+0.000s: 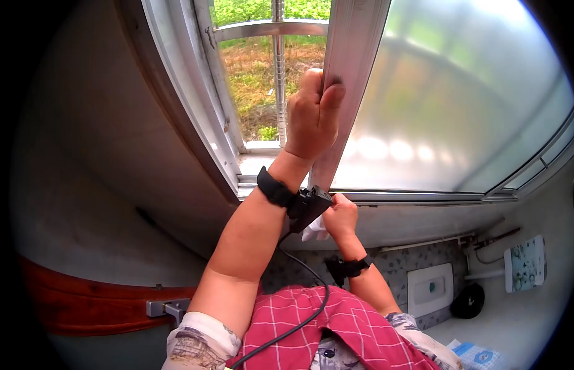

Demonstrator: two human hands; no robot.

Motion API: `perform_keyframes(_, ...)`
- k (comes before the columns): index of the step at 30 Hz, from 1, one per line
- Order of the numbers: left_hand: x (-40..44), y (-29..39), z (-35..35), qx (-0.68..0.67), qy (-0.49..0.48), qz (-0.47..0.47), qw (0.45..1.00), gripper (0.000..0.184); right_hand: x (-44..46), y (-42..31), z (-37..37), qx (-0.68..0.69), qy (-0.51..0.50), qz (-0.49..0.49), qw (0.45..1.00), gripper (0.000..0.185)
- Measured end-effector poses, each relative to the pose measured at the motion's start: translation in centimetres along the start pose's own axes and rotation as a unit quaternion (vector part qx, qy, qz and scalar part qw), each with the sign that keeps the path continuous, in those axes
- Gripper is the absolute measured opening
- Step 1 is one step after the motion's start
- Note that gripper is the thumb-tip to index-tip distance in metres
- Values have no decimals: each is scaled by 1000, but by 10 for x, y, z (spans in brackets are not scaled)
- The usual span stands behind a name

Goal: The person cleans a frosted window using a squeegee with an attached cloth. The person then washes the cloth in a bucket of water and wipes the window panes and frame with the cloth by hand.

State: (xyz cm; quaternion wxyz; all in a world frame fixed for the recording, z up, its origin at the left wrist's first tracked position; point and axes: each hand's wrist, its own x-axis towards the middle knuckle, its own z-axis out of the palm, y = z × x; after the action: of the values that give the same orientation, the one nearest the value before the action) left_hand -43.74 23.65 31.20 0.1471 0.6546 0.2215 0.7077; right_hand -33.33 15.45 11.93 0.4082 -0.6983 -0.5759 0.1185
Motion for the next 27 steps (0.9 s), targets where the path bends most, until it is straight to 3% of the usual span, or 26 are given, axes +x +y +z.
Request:
perform_keyframes(4, -2, 0, 1, -3, 1, 12, 1000, 36, -2, -1, 0, 81, 0, 51, 995, 17)
perform_keyframes(14, -1, 0, 1, -3, 19, 21, 1000, 27, 3, 11, -1, 29, -19, -44, 998, 21)
perform_keyframes(20, -2, 0, 0, 16, 19, 20, 999, 26, 2, 24, -6, 26, -44, -32, 998, 24)
perform_keyframes(25, -3, 0, 0, 16, 26, 22, 999, 25, 7, 13, -58, 80, -52, -48, 994, 13)
perform_keyframes(27, -3, 1, -1, 24, 12, 6, 1000, 25, 19, -4, -92, 35, -11, -50, 998, 14)
